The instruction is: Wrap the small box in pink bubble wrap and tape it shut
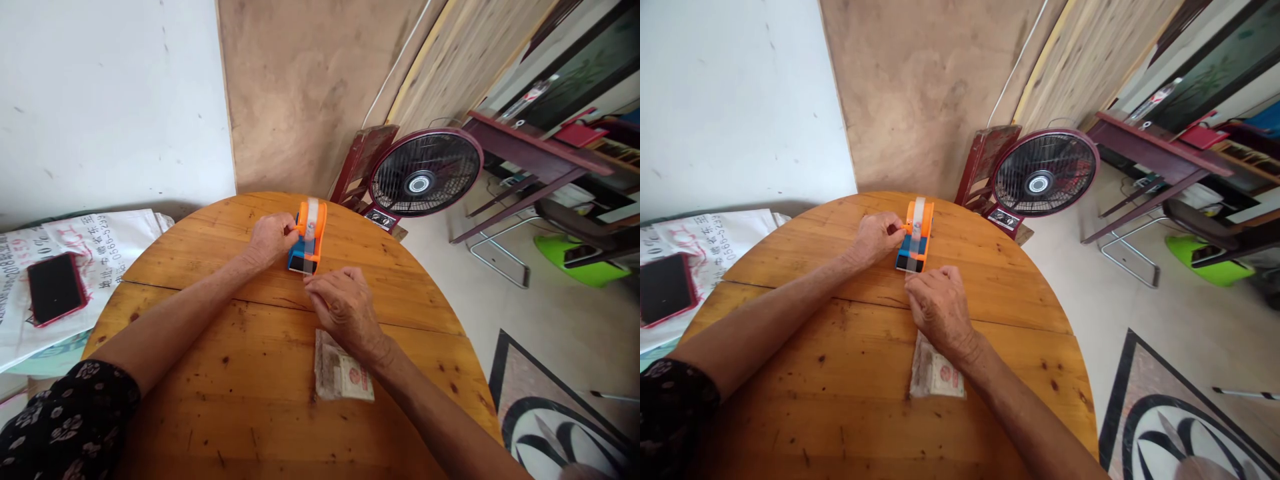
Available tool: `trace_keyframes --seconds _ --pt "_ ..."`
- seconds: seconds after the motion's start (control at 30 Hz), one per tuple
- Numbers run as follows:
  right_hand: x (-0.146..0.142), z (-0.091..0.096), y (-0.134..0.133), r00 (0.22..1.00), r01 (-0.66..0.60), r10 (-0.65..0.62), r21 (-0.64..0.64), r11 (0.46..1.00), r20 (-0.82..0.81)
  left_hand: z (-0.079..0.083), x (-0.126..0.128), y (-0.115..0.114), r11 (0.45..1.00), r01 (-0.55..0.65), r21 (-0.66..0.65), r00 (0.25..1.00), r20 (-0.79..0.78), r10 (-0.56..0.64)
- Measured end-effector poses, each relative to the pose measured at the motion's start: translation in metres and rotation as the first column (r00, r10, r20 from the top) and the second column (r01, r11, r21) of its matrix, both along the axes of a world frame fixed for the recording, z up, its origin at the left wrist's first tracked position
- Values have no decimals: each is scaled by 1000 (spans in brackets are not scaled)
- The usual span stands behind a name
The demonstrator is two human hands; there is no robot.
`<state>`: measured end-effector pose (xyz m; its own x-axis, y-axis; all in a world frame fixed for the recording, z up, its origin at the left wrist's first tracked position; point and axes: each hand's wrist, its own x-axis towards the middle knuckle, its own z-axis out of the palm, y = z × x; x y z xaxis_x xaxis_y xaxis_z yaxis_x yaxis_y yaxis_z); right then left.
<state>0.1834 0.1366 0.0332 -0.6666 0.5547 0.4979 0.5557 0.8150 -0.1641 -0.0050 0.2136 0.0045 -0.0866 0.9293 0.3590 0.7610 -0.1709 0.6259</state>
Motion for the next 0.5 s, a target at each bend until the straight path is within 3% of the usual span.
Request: trace_keyframes --seconds 0.5 --pt "0 -3 -4 994 13 -12 -10 1000 106 0 2 -1 1000 -12 4 999 44 12"
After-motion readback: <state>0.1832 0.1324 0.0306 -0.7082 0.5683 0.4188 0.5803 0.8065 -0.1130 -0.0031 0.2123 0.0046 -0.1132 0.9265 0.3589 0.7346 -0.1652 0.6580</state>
